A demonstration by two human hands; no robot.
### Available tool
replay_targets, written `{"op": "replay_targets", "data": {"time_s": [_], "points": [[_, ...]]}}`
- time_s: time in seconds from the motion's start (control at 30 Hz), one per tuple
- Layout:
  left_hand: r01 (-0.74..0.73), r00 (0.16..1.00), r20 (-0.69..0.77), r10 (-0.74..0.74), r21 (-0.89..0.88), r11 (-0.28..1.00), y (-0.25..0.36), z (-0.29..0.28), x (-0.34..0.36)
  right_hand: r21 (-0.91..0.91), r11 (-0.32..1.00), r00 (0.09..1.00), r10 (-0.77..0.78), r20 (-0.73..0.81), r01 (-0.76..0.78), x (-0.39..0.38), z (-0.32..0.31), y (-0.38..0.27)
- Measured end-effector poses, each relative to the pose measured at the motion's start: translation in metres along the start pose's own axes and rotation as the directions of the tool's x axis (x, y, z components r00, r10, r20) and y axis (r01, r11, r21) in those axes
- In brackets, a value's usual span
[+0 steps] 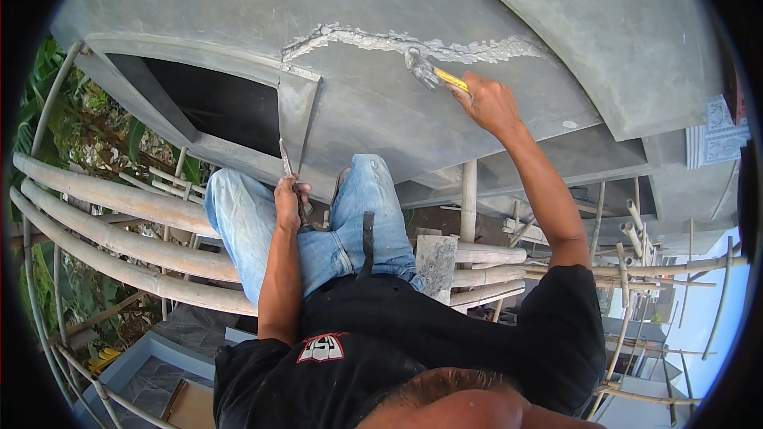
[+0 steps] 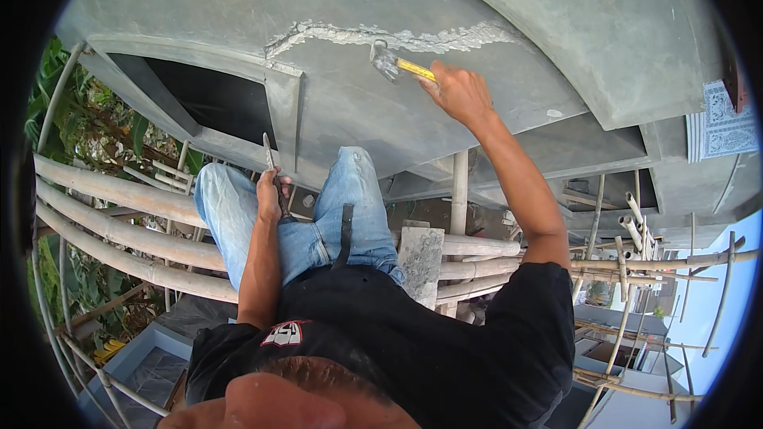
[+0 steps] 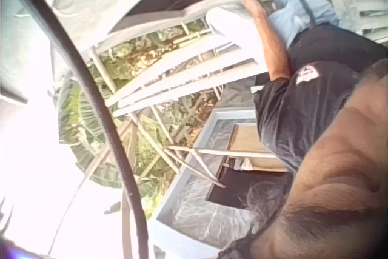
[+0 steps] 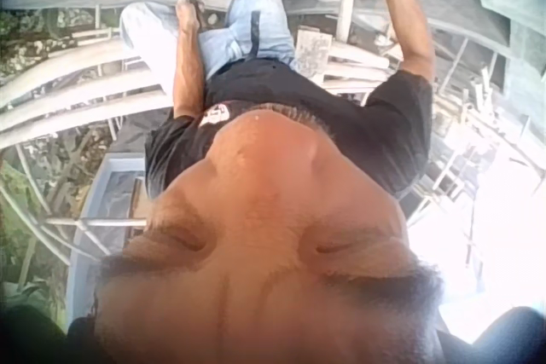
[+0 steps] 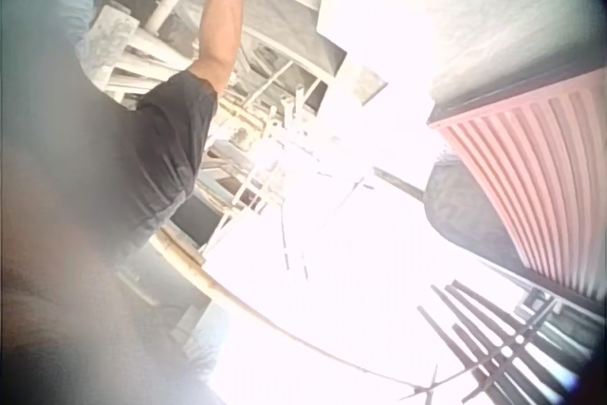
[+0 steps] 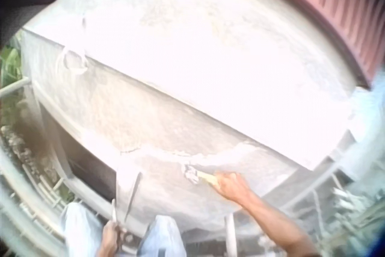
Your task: The person uses a chisel and hammer to chip away at a cracked section of a concrete wall while perched on bamboo scaffolding. They then use a scraper to apply a filler material into the chipped-out area.
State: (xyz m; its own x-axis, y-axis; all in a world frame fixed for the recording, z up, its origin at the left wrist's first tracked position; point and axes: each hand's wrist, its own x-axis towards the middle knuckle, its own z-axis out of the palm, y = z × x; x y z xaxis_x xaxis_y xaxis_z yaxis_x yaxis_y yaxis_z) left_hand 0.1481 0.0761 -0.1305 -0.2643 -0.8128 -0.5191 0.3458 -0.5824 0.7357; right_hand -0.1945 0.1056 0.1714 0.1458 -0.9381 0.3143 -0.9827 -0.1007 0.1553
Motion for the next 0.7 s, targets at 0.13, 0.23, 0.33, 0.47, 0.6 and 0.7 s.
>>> {"op": "replay_targets", "data": {"time_s": [0.13, 0.23, 0.33, 0.47, 0.6, 0.7], "points": [[-0.013, 1.0, 0.009, 0.013, 0.004, 1.0, 0.006, 0.005, 0.002, -0.069, 0.978, 0.972, 0.205, 0.113, -0.199, -0.005, 0.002, 0.004], [-0.011, 1.0, 0.007, 0.011, -0.005, 1.0, 0.002, 0.0, -0.002, -0.021, 0.975, 0.97, 0.224, 0.091, -0.223, -0.012, 0.009, 0.004], [-0.007, 1.0, 0.009, 0.007, 0.036, 0.999, 0.004, 0.003, -0.003, 0.06, 0.944, 0.944, 0.321, 0.079, -0.326, -0.018, 0.014, -0.001], [-0.006, 0.999, 0.05, 0.004, 0.039, 0.999, 0.004, 0.007, -0.004, 0.271, 0.859, 0.896, 0.443, 0.032, -0.434, -0.043, 0.031, -0.025], [-0.037, 0.985, 0.17, 0.013, 0.142, 0.989, 0.022, 0.036, -0.015, 0.467, 0.688, 0.804, 0.588, 0.089, -0.555, -0.074, 0.062, -0.054], [-0.155, 0.948, 0.31, 0.072, 0.254, 0.955, 0.058, 0.086, -0.021, 0.61, 0.502, 0.689, 0.717, 0.103, -0.613, -0.103, 0.095, -0.077]]}}
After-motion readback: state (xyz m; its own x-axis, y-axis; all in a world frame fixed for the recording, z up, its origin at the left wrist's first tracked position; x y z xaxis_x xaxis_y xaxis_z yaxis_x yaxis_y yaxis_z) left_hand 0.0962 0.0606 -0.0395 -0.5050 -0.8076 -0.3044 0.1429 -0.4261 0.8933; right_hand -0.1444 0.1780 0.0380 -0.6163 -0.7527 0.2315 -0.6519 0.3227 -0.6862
